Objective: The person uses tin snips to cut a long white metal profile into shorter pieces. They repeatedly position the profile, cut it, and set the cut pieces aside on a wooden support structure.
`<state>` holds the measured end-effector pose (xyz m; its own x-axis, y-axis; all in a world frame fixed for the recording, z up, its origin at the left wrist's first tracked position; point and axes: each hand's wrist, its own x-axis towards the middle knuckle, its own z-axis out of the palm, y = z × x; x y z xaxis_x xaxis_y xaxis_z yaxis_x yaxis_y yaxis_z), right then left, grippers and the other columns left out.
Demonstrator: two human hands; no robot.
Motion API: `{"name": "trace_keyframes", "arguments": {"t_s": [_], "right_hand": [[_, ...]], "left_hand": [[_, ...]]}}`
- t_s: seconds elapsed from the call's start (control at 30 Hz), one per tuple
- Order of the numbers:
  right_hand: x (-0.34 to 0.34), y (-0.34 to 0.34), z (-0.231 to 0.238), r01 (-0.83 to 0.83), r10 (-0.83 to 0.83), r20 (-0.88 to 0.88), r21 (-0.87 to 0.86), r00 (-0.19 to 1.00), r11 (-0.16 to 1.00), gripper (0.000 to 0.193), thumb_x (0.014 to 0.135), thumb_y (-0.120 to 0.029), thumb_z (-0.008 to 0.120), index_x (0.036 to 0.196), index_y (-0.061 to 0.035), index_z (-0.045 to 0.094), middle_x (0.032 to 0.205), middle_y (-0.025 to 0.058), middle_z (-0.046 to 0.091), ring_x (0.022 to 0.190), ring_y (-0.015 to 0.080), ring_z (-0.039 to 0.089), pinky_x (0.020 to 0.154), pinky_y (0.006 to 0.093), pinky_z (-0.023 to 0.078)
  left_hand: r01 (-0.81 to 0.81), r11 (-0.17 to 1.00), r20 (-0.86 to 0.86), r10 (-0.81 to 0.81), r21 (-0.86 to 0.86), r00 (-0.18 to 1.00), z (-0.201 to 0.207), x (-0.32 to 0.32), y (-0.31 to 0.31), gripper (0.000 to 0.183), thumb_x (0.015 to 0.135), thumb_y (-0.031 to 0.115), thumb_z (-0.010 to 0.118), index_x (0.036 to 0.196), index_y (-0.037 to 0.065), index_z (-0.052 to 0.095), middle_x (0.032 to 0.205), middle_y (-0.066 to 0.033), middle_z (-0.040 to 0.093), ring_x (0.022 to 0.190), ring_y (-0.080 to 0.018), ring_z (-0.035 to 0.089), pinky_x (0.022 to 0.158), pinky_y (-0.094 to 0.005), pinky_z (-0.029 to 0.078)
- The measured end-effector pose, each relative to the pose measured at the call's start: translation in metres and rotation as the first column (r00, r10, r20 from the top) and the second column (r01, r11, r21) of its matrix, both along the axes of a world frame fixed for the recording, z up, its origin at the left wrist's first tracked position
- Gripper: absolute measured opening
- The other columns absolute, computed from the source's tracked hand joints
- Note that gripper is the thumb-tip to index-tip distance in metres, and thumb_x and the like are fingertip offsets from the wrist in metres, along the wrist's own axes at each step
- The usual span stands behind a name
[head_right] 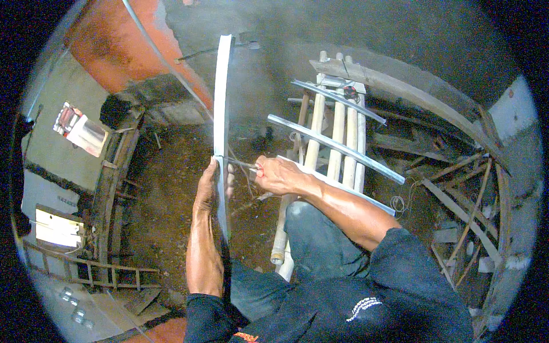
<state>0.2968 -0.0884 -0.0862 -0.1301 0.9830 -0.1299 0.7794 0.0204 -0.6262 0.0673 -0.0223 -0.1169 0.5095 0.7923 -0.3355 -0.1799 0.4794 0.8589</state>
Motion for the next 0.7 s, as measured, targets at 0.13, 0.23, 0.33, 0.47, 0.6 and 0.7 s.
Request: {"name": "trace_keyframes", "arguments": {"t_s": [0.13, 0.23, 0.33, 0.47, 0.6, 0.7], "right_hand": [[-0.003, -0.006, 0.0, 0.0, -0.001, -0.016, -0.098, 1.0, 0.995, 0.031, 0.086, -0.026, 0.054, 0.1, 0.0019, 0.058, 0.086, 0.0275, 0.065, 0.087, 0.0461, 0.065, 0.08, 0.0533, 0.049], [0.0, -0.006, 0.0, 0.043, -0.031, 0.077, -0.164, 0.997, 0.985, 0.035, 0.089, -0.028, 0.051, 0.104, 0.0024, 0.06, 0.095, 0.0274, 0.066, 0.093, 0.047, 0.065, 0.08, 0.0537, 0.05], [0.002, -0.004, -0.002, -0.014, 0.032, 0.077, -0.221, 0.997, 0.975, 0.037, 0.09, -0.031, 0.049, 0.103, 0.001, 0.06, 0.097, 0.0267, 0.067, 0.093, 0.0462, 0.065, 0.081, 0.0541, 0.051], [0.003, -0.005, -0.002, 0.007, 0.014, 0.129, -0.159, 0.992, 0.987, 0.039, 0.093, -0.035, 0.047, 0.104, 0.0003, 0.061, 0.099, 0.0244, 0.068, 0.096, 0.0441, 0.066, 0.083, 0.0527, 0.052], [0.004, -0.007, 0.002, 0.013, 0.011, 0.166, -0.142, 0.986, 0.99, 0.039, 0.093, -0.034, 0.047, 0.109, -0.0007, 0.062, 0.1, 0.0256, 0.069, 0.096, 0.0438, 0.066, 0.082, 0.0533, 0.052], [0.004, -0.008, 0.003, 0.027, -0.005, 0.14, -0.157, 0.99, 0.987, 0.038, 0.092, -0.032, 0.047, 0.108, -0.0002, 0.062, 0.098, 0.027, 0.068, 0.095, 0.0442, 0.067, 0.082, 0.0536, 0.052]], "left_hand": [[-0.02, 1.0, -0.126, 0.02, 0.0, 0.992, -0.008, -0.008, 0.008, 0.059, 0.098, 0.064, 0.043, 0.102, 0.008, 0.062, 0.069, -0.0014, 0.06, 0.05, -0.0123, 0.058, 0.044, -0.0258, 0.049], [-0.023, 0.998, -0.213, 0.036, 0.059, 0.976, -0.015, -0.012, 0.012, 0.068, 0.093, 0.072, 0.042, 0.101, 0.007, 0.061, 0.068, -0.0027, 0.06, 0.05, -0.0142, 0.06, 0.044, -0.0276, 0.05], [-0.021, 0.997, -0.275, 0.041, 0.075, 0.961, -0.019, -0.007, 0.011, 0.071, 0.091, 0.076, 0.043, 0.099, 0.007, 0.06, 0.068, -0.0031, 0.059, 0.049, -0.0147, 0.06, 0.044, -0.0284, 0.051], [0.018, 0.992, -0.352, 0.026, 0.122, 0.936, -0.014, 0.003, 0.006, 0.072, 0.089, 0.077, 0.044, 0.097, 0.007, 0.059, 0.066, -0.0036, 0.059, 0.049, -0.0153, 0.06, 0.044, -0.0284, 0.051], [0.078, 0.972, -0.359, 0.007, 0.22, 0.933, -0.006, 0.009, -0.004, 0.07, 0.092, 0.075, 0.041, 0.093, 0.007, 0.058, 0.065, -0.0024, 0.058, 0.047, -0.0129, 0.056, 0.042, -0.0279, 0.047], [0.067, 0.974, -0.37, 0.018, 0.214, 0.929, -0.002, 0.009, -0.007, 0.066, 0.096, 0.07, 0.04, 0.09, 0.007, 0.058, 0.063, -0.0019, 0.057, 0.046, -0.0127, 0.055, 0.043, -0.0287, 0.046]]}}
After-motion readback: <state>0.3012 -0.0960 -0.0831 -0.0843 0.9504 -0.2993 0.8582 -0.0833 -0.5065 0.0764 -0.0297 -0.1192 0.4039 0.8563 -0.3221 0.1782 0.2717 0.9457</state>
